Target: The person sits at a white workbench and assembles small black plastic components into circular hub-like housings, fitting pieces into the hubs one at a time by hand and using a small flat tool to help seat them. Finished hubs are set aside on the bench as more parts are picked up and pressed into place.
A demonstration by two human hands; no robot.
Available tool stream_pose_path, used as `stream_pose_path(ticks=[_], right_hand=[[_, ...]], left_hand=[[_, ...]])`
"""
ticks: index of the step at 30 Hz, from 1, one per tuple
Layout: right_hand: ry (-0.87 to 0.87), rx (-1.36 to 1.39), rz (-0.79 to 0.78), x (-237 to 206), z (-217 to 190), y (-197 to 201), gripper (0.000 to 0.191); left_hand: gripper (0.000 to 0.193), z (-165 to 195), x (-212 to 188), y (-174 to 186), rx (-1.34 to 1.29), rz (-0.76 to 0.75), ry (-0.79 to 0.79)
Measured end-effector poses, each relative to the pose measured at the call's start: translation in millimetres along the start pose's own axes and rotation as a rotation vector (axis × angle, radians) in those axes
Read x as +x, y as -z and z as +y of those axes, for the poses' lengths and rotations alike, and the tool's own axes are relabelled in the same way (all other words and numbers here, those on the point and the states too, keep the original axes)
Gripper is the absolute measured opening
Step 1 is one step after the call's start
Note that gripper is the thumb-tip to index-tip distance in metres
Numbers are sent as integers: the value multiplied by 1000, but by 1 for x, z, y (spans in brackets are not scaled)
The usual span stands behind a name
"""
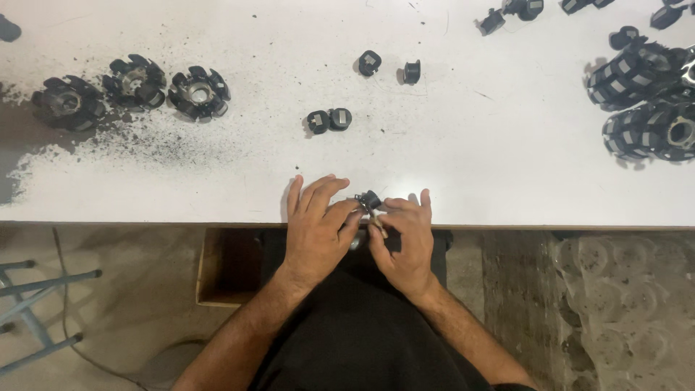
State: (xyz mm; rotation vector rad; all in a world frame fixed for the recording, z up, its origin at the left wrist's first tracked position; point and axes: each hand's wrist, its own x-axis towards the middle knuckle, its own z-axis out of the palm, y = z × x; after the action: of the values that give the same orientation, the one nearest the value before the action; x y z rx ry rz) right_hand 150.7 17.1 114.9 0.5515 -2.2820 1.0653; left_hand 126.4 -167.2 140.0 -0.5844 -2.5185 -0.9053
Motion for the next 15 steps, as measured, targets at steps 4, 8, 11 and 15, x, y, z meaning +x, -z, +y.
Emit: stream_pose_path(ticks=[4, 8, 11, 15], right_hand=[[8, -24, -24, 4, -2, -2, 27], [-13, -11, -21, 8, -5, -1, 25], [-36, -1, -41, 10, -6, 0, 24], [-36, 13, -43, 11, -6, 0, 25]], left_hand=[[13, -2, -2, -1, -15, 16, 1], [11, -3, -4, -5, -39, 42, -3], [11, -6, -4, -6, -30, 60, -44], [7, -8, -4, -6, 15, 103, -123]])
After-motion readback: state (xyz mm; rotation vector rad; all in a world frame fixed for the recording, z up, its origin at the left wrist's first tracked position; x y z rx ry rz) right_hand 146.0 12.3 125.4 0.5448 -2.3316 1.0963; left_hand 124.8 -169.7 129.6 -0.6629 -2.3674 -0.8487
